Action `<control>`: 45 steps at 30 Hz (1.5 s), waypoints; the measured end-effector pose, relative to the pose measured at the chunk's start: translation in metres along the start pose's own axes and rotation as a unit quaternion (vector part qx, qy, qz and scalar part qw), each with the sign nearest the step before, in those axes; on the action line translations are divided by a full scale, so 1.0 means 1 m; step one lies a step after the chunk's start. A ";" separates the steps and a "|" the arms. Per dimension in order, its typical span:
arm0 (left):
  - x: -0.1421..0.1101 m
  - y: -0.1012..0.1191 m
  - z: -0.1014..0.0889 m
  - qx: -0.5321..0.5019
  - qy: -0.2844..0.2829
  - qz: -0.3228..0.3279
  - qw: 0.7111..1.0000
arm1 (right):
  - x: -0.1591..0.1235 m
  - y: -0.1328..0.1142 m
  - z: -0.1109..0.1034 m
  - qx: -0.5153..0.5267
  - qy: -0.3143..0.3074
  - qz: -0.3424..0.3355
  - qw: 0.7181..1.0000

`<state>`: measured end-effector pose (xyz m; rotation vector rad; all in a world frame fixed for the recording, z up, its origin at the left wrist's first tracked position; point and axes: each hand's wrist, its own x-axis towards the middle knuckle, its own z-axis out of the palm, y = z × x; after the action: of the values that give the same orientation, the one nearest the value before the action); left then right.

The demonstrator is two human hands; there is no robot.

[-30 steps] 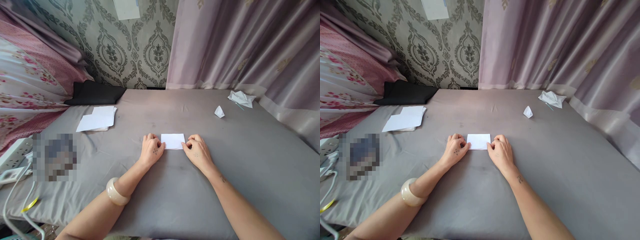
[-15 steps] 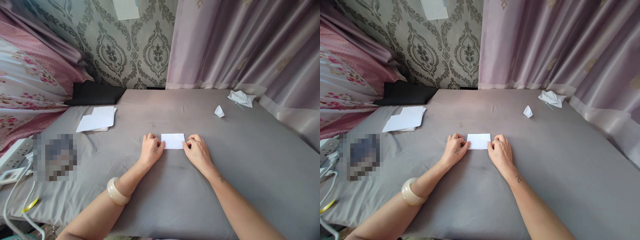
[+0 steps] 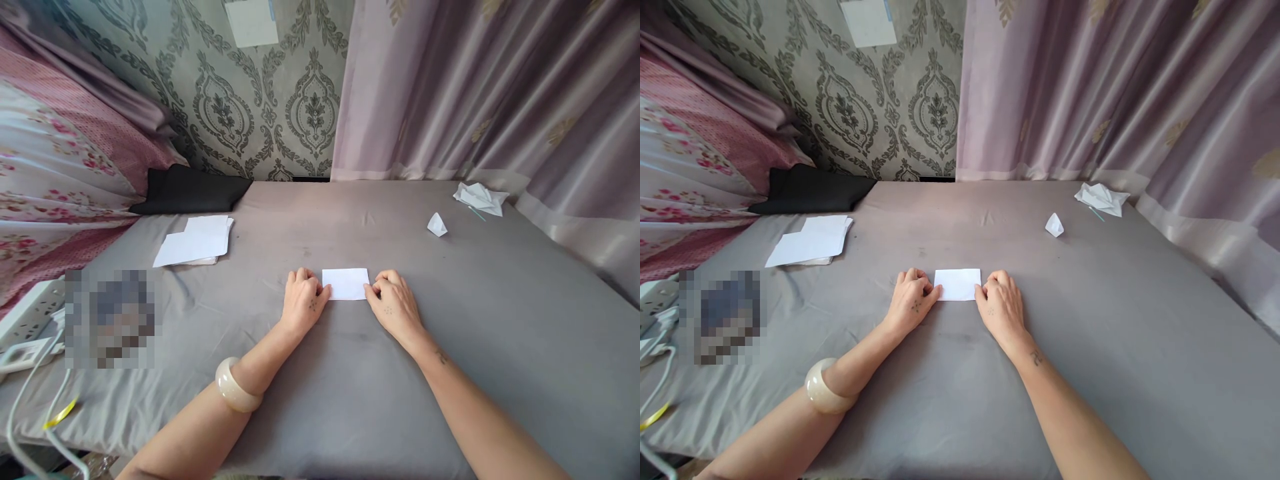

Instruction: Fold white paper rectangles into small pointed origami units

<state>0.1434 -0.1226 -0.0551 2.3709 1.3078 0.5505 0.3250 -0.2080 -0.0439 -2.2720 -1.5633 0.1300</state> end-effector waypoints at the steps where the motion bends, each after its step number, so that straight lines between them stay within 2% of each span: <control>1: 0.000 0.000 0.000 0.000 0.001 -0.002 1.000 | 0.000 0.000 0.000 0.001 -0.001 0.002 1.000; 6: 0.001 0.002 -0.002 0.019 -0.006 -0.006 1.000 | -0.001 0.003 0.004 -0.003 0.019 0.000 1.000; 9: 0.002 0.006 -0.005 0.050 -0.015 0.001 0.999 | -0.002 0.002 0.006 0.003 0.064 -0.046 0.997; 11: 0.002 0.009 -0.007 0.070 -0.016 0.040 0.997 | -0.002 -0.001 0.006 0.005 0.062 -0.113 0.992; 14: 0.003 0.013 -0.009 0.102 -0.042 0.146 0.983 | -0.003 -0.005 0.002 0.009 -0.001 -0.190 0.982; 17: 0.005 0.015 -0.013 0.132 -0.098 0.227 0.960 | -0.006 -0.006 -0.004 0.014 -0.031 -0.191 0.981; 21: 0.002 0.011 -0.025 0.158 -0.129 0.257 0.945 | -0.018 -0.015 -0.012 -0.059 -0.027 -0.179 0.982; 26: -0.007 0.001 -0.034 0.127 -0.153 0.314 0.928 | -0.035 -0.037 -0.011 -0.154 -0.029 -0.196 0.968; 29: -0.011 -0.005 -0.032 0.116 -0.161 0.319 0.926 | -0.043 -0.043 -0.005 -0.171 -0.035 -0.199 0.964; 34: -0.016 -0.011 -0.032 0.077 -0.176 0.292 0.937 | -0.048 -0.042 0.001 -0.172 -0.058 -0.186 0.965; 41: -0.017 -0.017 -0.033 0.062 -0.109 0.306 0.944 | -0.048 -0.042 -0.001 -0.170 -0.072 -0.173 0.968; 45: -0.019 -0.022 -0.031 0.062 -0.109 0.293 0.948 | -0.045 -0.037 -0.009 -0.147 -0.083 -0.164 0.972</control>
<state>0.1028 -0.1241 -0.0431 2.8284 0.5425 0.3497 0.2781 -0.2404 -0.0286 -2.2190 -2.1483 -0.0023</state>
